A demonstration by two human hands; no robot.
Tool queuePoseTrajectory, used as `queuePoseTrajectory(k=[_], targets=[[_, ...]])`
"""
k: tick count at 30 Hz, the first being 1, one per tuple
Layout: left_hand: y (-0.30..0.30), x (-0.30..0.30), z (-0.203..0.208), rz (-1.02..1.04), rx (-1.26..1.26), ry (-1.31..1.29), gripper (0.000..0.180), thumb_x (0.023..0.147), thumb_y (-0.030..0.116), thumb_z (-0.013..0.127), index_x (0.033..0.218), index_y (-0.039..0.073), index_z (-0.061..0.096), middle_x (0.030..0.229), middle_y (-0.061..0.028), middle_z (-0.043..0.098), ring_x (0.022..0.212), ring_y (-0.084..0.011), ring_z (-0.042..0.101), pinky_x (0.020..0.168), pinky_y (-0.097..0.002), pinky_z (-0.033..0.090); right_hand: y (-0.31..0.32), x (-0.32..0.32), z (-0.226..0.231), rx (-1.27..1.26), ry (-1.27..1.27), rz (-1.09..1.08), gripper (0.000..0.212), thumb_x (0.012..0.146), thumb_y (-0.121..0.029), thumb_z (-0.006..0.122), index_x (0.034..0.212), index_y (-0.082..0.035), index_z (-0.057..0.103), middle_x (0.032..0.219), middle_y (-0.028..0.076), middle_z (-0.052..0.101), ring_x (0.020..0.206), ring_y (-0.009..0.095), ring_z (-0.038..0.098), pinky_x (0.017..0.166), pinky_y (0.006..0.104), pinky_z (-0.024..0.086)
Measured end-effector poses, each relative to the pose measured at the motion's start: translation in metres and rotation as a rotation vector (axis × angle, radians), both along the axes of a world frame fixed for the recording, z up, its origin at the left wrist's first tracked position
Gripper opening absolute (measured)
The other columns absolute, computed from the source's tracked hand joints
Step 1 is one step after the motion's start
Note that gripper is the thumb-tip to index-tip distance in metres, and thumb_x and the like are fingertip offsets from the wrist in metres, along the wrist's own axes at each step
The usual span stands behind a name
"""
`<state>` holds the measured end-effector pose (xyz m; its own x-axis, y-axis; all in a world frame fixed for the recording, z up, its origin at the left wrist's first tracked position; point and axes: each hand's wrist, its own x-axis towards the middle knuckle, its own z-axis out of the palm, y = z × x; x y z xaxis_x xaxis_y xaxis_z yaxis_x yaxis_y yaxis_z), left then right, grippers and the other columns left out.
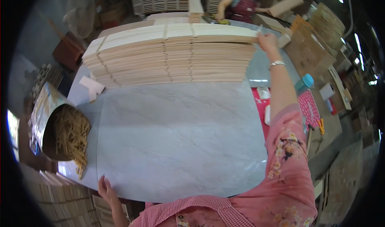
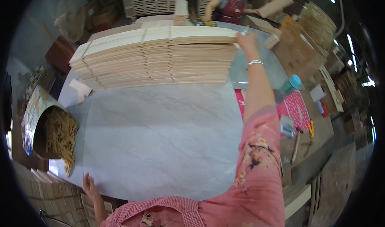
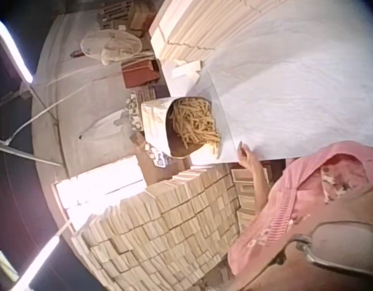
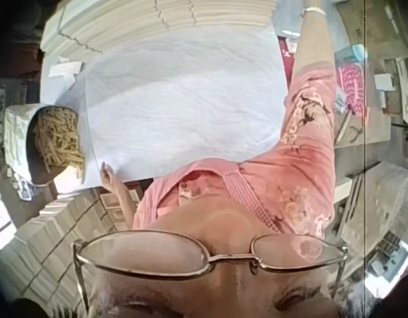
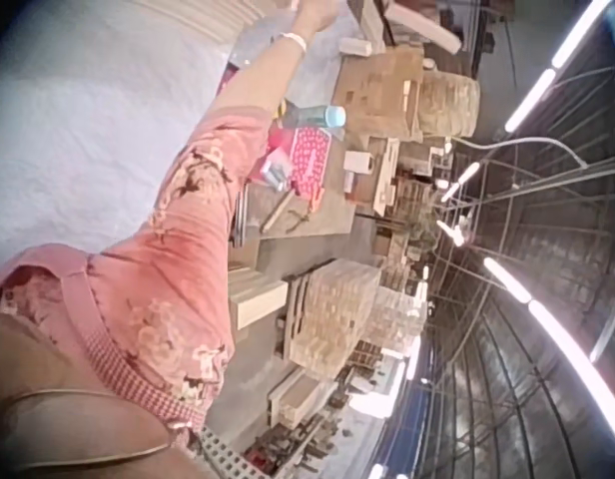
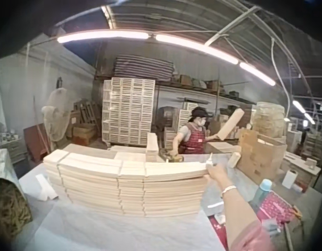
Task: Assembling and gluing small wooden components to form drawer-like boxes at a production workstation.
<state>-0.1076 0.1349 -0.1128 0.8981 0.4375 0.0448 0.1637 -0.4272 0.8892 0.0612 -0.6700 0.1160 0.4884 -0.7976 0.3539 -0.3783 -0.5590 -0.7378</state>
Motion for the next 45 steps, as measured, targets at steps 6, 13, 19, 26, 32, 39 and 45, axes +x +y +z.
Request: queuePoseTrajectory(k=[6, 13, 19, 26, 32, 39, 45], targets=[[-0.145, 0.116, 0.096, -0.468, -0.504, 0.011, 0.059, 0.099, 0.036, 0.063, 0.14, -0.003, 0.048, 0.137, -0.0182, 0.053, 0.112, -0.0262, 0.061, 0.094, -0.0363, 0.048, 0.039, -0.054, -0.002, 0.286, -0.281, -0.049, 0.046, 0.089, -0.046, 0.062, 0.081, -0.001, 0.066, 0.059, 0.007, 0.053, 0.039, 0.014, 0.039, 0.036, 0.0283, 0.032], [-0.303, 0.285, 0.192, -0.672, -1.366, 0.157, 0.076, 0.092, 0.035, 0.074, 0.138, -0.015, 0.039, 0.132, -0.0306, 0.052, 0.111, -0.0418, 0.062, 0.09, -0.0485, 0.058, 0.117, -0.134, -0.021, 0.347, -0.39, -0.02, 0.054, 0.09, -0.05, 0.062, 0.099, 0.003, 0.063, 0.073, 0.007, 0.056, 0.049, 0.012, 0.041, 0.041, 0.0277, 0.034], [-0.276, 0.242, 0.165, -0.53, -1.41, 0.223, 0.054, 0.09, 0.008, 0.072, 0.13, -0.014, 0.043, 0.119, -0.0264, 0.054, 0.101, -0.0307, 0.063, 0.09, -0.0465, 0.06, 0.139, -0.214, -0.093, 0.214, -0.331, -0.033, 0.052, 0.095, -0.047, 0.06, 0.107, 0.004, 0.064, 0.088, 0.012, 0.062, 0.072, 0.017, 0.055, 0.062, 0.0298, 0.047], [-0.193, 0.097, 0.018, -0.105, -1.36, 0.485, 0.044, 0.093, 0.008, 0.069, 0.128, -0.01, 0.048, 0.126, -0.0231, 0.05, 0.11, -0.0333, 0.061, 0.099, -0.0476, 0.055, 0.173, -0.325, -0.182, -0.057, 0.187, 0.076, 0.04, 0.091, -0.034, 0.07, 0.11, 0.0, 0.064, 0.08, 0.009, 0.061, 0.066, 0.02, 0.057, 0.062, 0.0315, 0.05], [-0.186, 0.02, 0.032, -0.042, -1.4, 0.492, 0.042, 0.095, 0.009, 0.068, 0.126, -0.011, 0.048, 0.123, -0.0231, 0.054, 0.108, -0.0303, 0.062, 0.1, -0.0454, 0.054, 0.178, -0.455, -0.187, -0.47, 0.543, -0.218, 0.047, 0.085, -0.032, 0.074, 0.118, -0.001, 0.061, 0.11, 0.019, 0.062, 0.098, 0.038, 0.06, 0.089, 0.0444, 0.049], [-0.161, 0.013, 0.039, -0.474, -1.132, 0.84, 0.036, 0.094, 0.012, 0.069, 0.12, -0.009, 0.055, 0.114, -0.0209, 0.061, 0.104, -0.0229, 0.064, 0.091, -0.0323, 0.055, 0.156, -0.484, -0.222, -0.375, 0.823, -0.245, 0.048, 0.085, -0.03, 0.073, 0.122, -0.002, 0.061, 0.115, 0.019, 0.061, 0.102, 0.04, 0.06, 0.091, 0.0456, 0.049], [-0.12, 0.018, 0.08, -1.041, 0.127, 0.376, 0.048, 0.082, 0.025, 0.08, 0.121, 0.003, 0.063, 0.12, -0.0177, 0.062, 0.105, -0.0232, 0.063, 0.086, -0.0341, 0.052, 0.202, -0.399, -0.166, -0.419, 0.476, 0.148, 0.057, 0.081, -0.024, 0.076, 0.129, -0.001, 0.058, 0.127, 0.017, 0.06, 0.112, 0.036, 0.059, 0.099, 0.0433, 0.046]])
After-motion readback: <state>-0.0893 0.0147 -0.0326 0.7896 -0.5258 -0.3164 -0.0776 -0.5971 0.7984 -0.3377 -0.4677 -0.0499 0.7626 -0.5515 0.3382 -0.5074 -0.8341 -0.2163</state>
